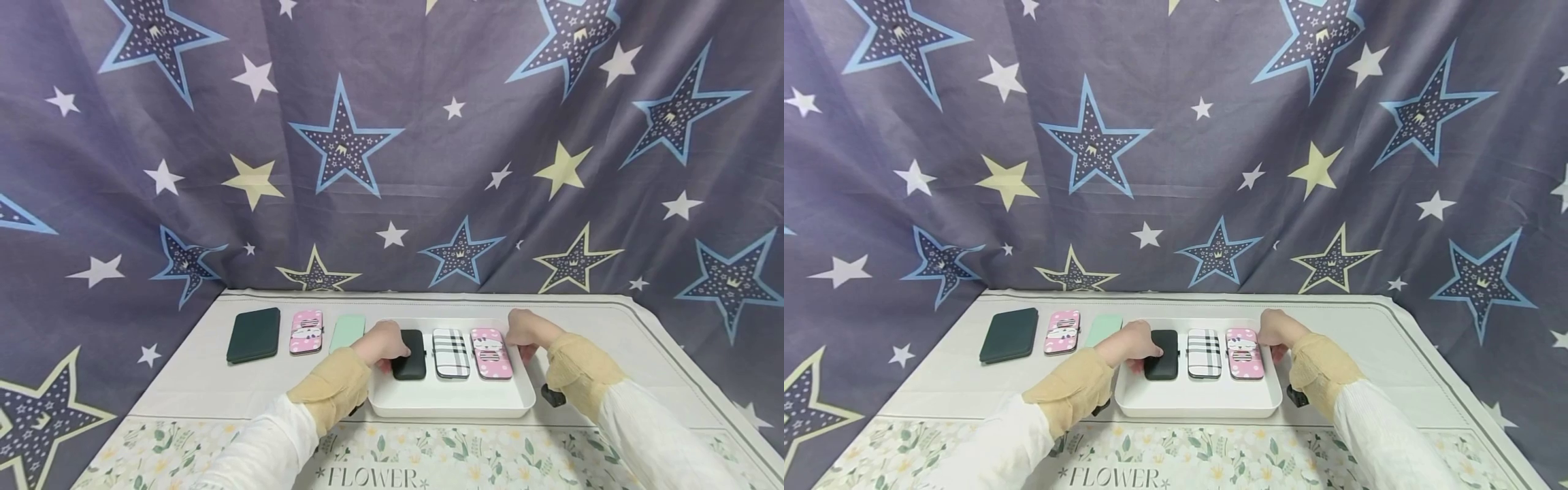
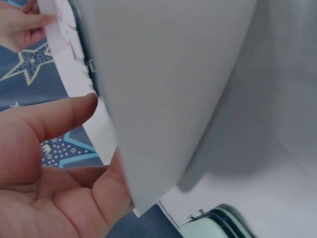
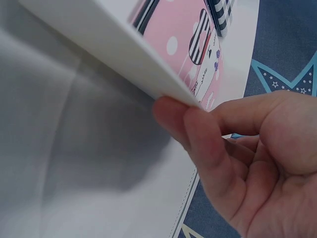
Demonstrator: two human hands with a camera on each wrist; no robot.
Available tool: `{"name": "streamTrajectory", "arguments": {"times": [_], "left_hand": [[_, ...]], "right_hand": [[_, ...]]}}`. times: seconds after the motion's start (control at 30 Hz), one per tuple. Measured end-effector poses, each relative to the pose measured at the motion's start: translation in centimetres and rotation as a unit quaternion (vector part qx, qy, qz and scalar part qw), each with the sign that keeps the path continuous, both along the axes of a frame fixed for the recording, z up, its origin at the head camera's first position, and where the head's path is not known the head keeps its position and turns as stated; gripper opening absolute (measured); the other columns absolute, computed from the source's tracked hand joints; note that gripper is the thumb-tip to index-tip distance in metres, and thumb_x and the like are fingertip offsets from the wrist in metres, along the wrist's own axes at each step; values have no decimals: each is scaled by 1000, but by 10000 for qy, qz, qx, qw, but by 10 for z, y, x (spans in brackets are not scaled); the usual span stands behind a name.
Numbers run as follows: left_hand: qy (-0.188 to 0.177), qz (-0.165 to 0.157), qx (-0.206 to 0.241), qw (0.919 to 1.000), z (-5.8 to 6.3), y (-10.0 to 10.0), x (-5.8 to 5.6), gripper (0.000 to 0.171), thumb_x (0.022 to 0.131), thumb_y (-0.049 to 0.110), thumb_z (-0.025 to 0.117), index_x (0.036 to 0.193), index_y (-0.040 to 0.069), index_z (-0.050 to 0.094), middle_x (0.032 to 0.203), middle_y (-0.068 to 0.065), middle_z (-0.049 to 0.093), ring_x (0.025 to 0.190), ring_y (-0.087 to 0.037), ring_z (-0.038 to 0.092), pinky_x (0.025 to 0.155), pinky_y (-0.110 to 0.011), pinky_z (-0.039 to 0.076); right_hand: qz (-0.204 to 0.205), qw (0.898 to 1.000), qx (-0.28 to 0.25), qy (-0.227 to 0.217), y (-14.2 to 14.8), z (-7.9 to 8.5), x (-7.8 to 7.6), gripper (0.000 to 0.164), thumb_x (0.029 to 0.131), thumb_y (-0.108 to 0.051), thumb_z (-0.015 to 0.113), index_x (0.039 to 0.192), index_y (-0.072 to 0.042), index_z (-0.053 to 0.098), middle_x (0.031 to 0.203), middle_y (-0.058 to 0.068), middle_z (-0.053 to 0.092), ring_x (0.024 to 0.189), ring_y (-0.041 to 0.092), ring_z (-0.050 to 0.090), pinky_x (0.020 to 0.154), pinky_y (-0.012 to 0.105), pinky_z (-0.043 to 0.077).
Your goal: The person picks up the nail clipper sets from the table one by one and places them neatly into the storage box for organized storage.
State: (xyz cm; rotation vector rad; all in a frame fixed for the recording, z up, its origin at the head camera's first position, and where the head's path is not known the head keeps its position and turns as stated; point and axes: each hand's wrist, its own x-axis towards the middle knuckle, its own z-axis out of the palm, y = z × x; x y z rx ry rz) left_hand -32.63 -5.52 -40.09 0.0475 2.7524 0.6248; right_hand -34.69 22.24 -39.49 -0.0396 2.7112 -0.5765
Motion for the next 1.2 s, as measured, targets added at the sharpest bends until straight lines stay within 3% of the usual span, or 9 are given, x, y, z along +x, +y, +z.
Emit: {"name": "streamTrajectory", "arguments": {"times": [0.3,0.47,0.6,0.7,1.0,1.2], "left_hand": [[21,-234,213,9995,17,-8,13,53,88,30,65,120,-11,53,65,-13,64,57,-24,68,52,-27,55],[246,-516,405,9975,32,-18,27,61,89,35,63,127,-10,49,92,-17,64,63,-25,67,59,-31,56],[639,-755,390,9943,44,-28,39,65,89,38,61,134,-7,45,123,-22,58,99,-31,65,85,-40,53],[983,-796,316,9915,53,-36,45,67,89,37,61,136,-6,43,129,-22,56,118,-34,54,98,-45,46],[2036,-549,-125,9774,71,-57,59,72,90,36,61,141,-6,34,141,-27,41,131,-43,37,109,-51,32],[2806,-287,-536,9579,74,-68,62,83,87,36,66,148,2,22,141,-29,37,130,-45,36,103,-57,36]], "right_hand": [[27,10000,-61,50,1,-1,-1,30,75,8,50,102,22,49,55,16,62,40,17,60,45,29,55],[27,10000,-57,39,1,0,-1,32,75,8,50,103,22,49,55,16,61,40,16,60,45,28,55],[53,10000,-28,66,0,2,2,35,75,7,50,106,23,48,55,15,61,40,16,60,44,28,54],[92,9999,-7,73,0,3,2,35,75,7,51,106,24,48,56,16,62,41,17,61,44,28,54],[50,9999,-34,-104,0,6,2,36,74,7,50,106,24,47,56,16,62,43,19,62,46,29,55],[14,10000,-41,-45,0,3,1,31,74,7,50,102,22,49,57,17,62,43,19,62,46,29,55]]}}
